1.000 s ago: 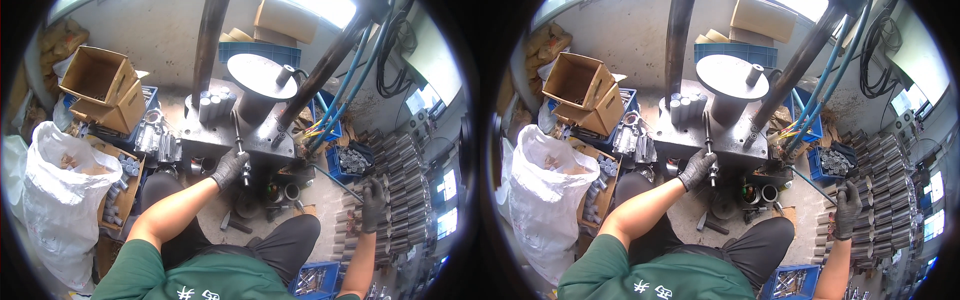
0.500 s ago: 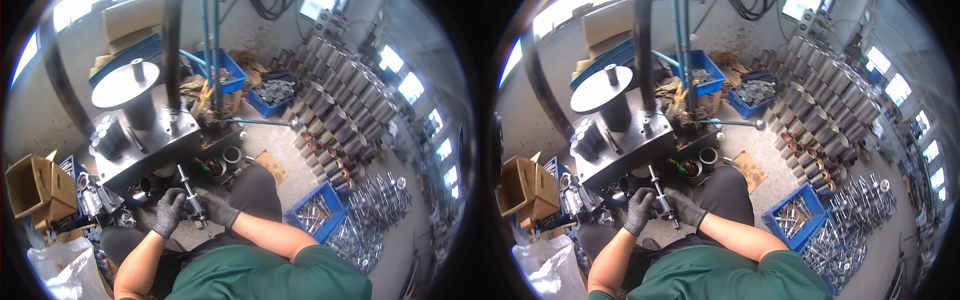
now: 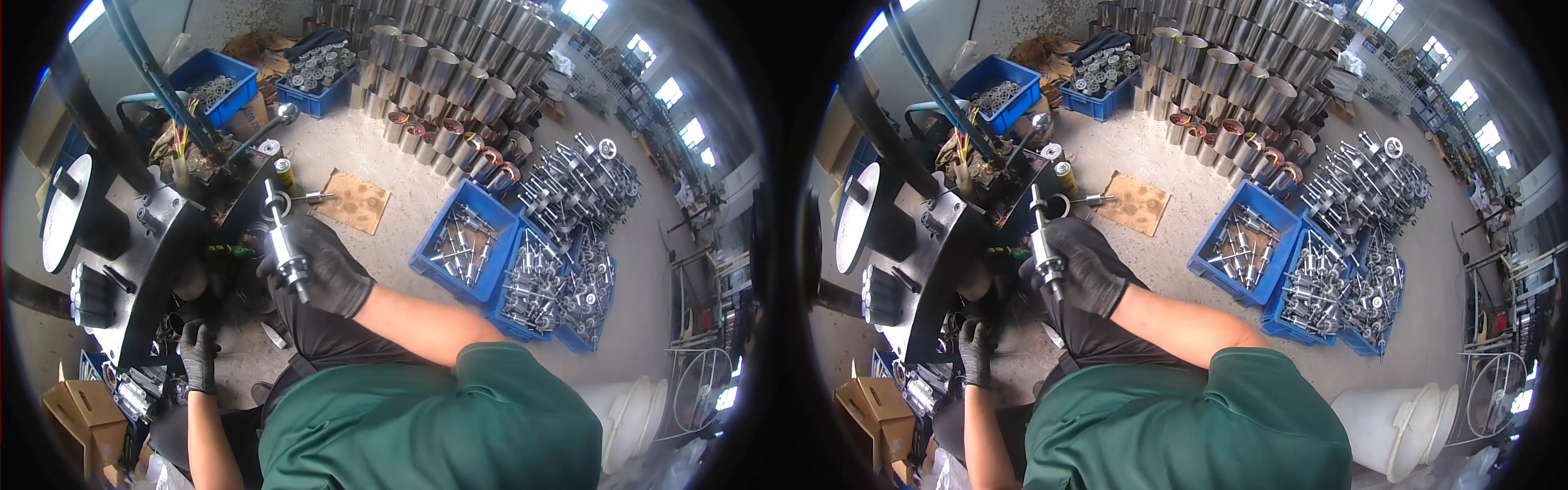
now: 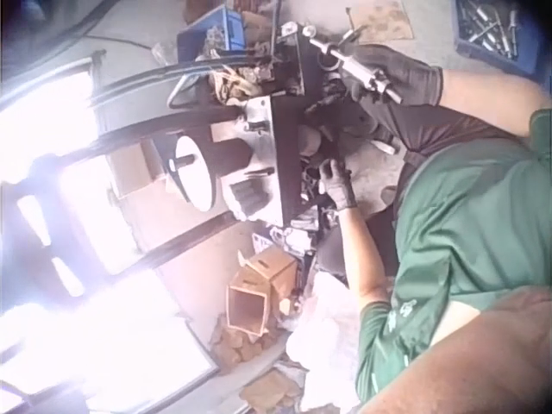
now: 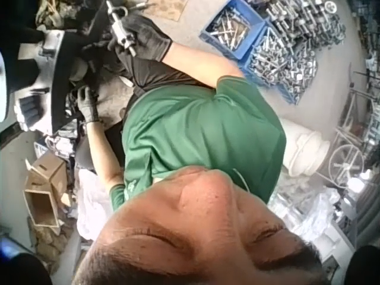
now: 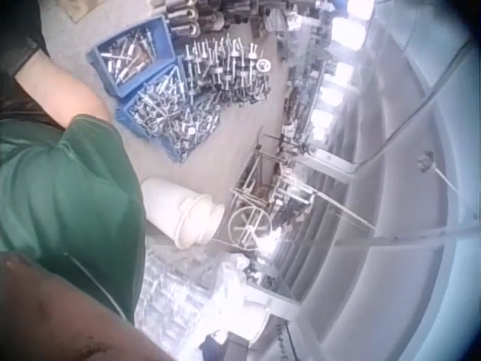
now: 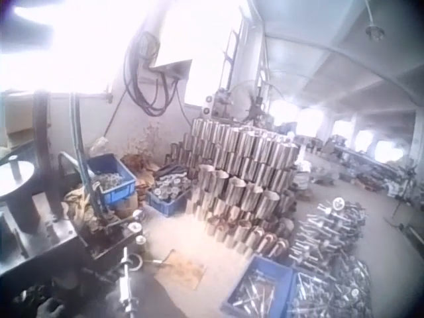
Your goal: Assembling small metal components and using a manual press to fit them together.
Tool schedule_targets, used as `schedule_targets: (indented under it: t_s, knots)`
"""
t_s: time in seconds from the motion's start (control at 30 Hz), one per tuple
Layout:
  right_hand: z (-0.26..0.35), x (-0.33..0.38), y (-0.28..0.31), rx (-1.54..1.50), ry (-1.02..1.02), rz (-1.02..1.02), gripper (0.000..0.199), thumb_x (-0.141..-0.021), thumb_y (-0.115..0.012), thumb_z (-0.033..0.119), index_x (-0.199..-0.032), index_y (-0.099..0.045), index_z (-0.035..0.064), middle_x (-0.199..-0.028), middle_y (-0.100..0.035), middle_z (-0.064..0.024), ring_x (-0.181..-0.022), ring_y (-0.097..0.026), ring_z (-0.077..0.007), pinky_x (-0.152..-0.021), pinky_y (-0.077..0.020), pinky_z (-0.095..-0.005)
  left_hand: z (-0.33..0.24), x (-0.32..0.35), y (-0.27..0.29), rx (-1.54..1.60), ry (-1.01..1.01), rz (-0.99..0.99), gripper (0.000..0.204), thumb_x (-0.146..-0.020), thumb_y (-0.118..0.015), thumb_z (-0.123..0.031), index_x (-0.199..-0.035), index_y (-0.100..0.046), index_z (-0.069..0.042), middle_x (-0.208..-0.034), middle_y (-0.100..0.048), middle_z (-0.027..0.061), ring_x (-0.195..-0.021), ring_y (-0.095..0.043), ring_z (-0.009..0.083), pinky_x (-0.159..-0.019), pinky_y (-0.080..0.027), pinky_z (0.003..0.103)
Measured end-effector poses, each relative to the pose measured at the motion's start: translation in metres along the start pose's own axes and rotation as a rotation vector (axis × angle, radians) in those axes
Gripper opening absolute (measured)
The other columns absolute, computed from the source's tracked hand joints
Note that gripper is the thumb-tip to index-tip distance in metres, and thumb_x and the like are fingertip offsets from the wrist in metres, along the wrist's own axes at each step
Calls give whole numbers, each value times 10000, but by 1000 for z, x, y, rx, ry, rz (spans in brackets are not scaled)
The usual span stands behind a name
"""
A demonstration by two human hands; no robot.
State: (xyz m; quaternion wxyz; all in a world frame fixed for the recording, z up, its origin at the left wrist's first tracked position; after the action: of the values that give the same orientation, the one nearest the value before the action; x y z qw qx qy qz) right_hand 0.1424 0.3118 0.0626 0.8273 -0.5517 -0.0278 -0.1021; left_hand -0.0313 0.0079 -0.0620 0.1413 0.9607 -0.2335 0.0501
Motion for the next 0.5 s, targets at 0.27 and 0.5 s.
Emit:
schedule_targets:
  t_s: [0.27,0.5]
  knots:
    - [119,110,198,124,278,-556,244,-1002,-716,259,-1147,-583,115,-901,-699,-106,-719,-706,-227,-565,-598,-359,28,12,-21,-194,165,126,108,-1028,-645,-129,-1124,-639,-81,-815,-593,15,-666,-548,100,-561,-481,265]
    - [155,199,474,-230,342,-1034,160,-996,-670,197,-1117,-622,103,-939,-683,-120,-749,-719,-272,-627,-627,-415,52,28,-15,-606,229,226,226,-972,-717,-171,-1130,-651,-23,-778,-664,97,-684,-592,180,-645,-508,358]
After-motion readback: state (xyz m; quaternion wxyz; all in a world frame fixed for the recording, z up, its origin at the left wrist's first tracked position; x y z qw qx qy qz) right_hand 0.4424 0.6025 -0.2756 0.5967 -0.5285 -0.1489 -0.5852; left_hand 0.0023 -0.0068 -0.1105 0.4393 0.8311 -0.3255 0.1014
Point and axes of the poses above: each hand's wrist, its own x-axis away from the middle knuckle, its own y-axis out of the back of the hand, z = x × y, the point moved 7 cm from there along -x, towards the middle knuckle
